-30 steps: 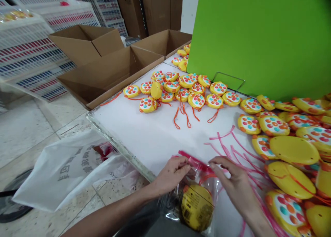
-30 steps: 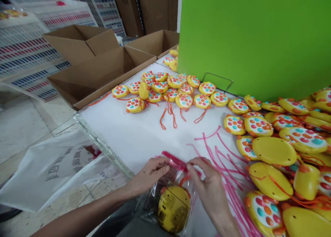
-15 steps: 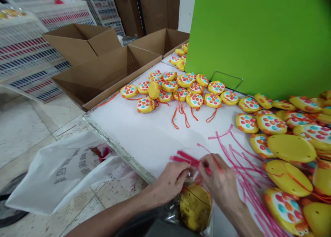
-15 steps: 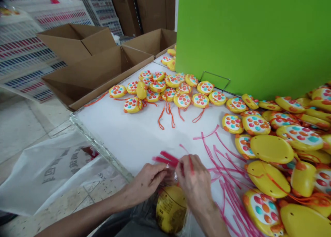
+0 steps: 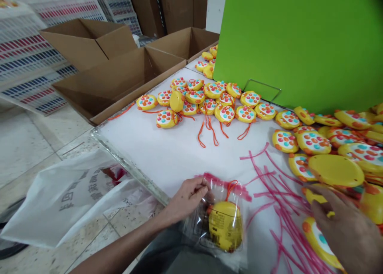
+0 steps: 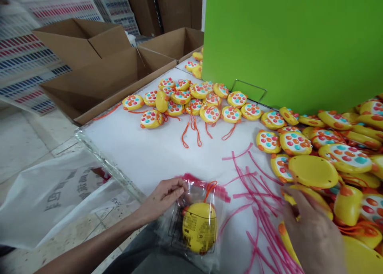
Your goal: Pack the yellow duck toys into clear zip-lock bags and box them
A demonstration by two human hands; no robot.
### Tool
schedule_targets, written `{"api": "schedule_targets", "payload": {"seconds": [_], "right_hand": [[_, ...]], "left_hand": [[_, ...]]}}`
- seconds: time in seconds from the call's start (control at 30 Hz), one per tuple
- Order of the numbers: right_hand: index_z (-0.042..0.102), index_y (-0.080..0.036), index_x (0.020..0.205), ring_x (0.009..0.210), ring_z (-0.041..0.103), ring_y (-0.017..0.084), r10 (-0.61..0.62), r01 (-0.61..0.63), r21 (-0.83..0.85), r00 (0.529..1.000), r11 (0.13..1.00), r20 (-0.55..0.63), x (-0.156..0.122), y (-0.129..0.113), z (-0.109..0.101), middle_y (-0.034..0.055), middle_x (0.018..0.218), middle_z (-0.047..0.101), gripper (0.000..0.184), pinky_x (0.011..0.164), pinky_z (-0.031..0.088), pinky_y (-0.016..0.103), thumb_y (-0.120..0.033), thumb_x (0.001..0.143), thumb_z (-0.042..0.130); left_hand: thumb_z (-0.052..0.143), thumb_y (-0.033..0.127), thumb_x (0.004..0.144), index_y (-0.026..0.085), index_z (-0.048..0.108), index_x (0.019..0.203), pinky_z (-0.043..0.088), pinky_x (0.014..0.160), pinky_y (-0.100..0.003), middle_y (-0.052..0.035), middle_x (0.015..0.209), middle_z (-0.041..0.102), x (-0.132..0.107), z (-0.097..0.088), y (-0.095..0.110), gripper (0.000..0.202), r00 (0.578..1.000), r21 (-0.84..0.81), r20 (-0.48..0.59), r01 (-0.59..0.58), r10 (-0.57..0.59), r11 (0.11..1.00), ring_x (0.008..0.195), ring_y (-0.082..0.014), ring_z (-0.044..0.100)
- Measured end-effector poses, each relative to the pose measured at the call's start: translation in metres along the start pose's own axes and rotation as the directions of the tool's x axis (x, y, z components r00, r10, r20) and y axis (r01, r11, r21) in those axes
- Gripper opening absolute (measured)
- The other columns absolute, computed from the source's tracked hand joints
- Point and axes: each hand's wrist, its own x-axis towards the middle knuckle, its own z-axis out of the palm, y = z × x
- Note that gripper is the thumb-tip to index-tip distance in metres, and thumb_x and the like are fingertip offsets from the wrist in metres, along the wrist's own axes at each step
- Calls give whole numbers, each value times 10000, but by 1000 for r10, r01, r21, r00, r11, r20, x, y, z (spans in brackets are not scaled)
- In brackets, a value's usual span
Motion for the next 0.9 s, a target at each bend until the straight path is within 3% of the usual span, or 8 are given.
{"api": "schedule_targets", "payload": {"seconds": [0.1, 0.23, 0.3, 0.4, 0.5, 0.57, 0.73, 0.9], "right_hand": [[636, -260, 913, 598, 620, 198, -110, 98, 73, 977, 993, 183, 6, -41, 15, 44, 808, 684, 292, 566, 481, 328, -473, 763, 504], [524, -260, 1210, 831, 645, 201, -414, 414, 51, 879, 909, 236, 17, -76, 44, 68, 1276, 535, 373, 651, 492, 327, -295, 861, 398], [601, -224, 1091, 837, 644, 200, -488, 488, 87, 811, 868, 322, 25, -75, 56, 83, 1146, 617, 311, 678, 490, 315, -271, 884, 374], [633, -180, 806, 694, 638, 192, -439, 443, 60, 847, 895, 300, 39, -56, 58, 70, 784, 670, 282, 666, 487, 306, -293, 889, 388], [606, -148, 1010, 806, 641, 236, -311, 323, -124, 944, 938, 108, 42, -43, 47, 137, 1065, 626, 295, 640, 484, 332, -283, 873, 382], [528, -178, 1188, 815, 642, 227, -283, 297, -115, 951, 948, 125, 37, -49, 41, 123, 1186, 578, 364, 623, 485, 327, -263, 863, 386], [607, -201, 1058, 737, 637, 159, -389, 344, 188, 859, 920, 333, 24, -95, 55, 33, 958, 675, 260, 699, 486, 280, -222, 864, 435], [616, -219, 1038, 816, 627, 184, -468, 504, 49, 757, 862, 456, 34, -120, 67, 30, 956, 646, 211, 691, 452, 286, -213, 858, 505]], "left_hand": [[448, 221, 865, 124, 546, 845, 468, 680, -266, -53, 789, 647, -1, -1, -3, 139, 999, -45, 17, 34, -33, 998, 764, -162, 618], [467, 247, 860, 123, 547, 838, 479, 676, -268, -49, 786, 637, 0, -1, -5, 149, 999, -87, 15, 37, -36, 996, 758, -161, 613], [475, 262, 856, 118, 548, 833, 478, 660, -265, -53, 772, 634, 0, -1, -5, 163, 999, -92, 9, 41, -41, 995, 745, -163, 610], [483, 274, 850, 115, 544, 827, 470, 643, -259, -59, 760, 632, 0, -3, -7, 172, 999, -93, -3, 49, -49, 994, 732, -165, 604], [478, 279, 853, 121, 536, 828, 468, 645, -259, -64, 776, 631, 0, -4, -10, 170, 998, -91, -7, 60, -61, 994, 743, -169, 601], [483, 283, 850, 123, 537, 829, 467, 636, -257, -59, 769, 621, 0, -5, -11, 170, 998, -80, -13, 55, -56, 995, 732, -166, 592], [488, 283, 846, 119, 543, 832, 470, 622, -255, -53, 755, 608, 0, -4, -10, 173, 999, -93, -17, 41, -43, 995, 715, -162, 579], [491, 274, 842, 116, 546, 832, 465, 623, -251, -59, 760, 613, 0, -2, -9, 168, 999, -113, -27, 38, -42, 993, 724, -166, 581]]}}
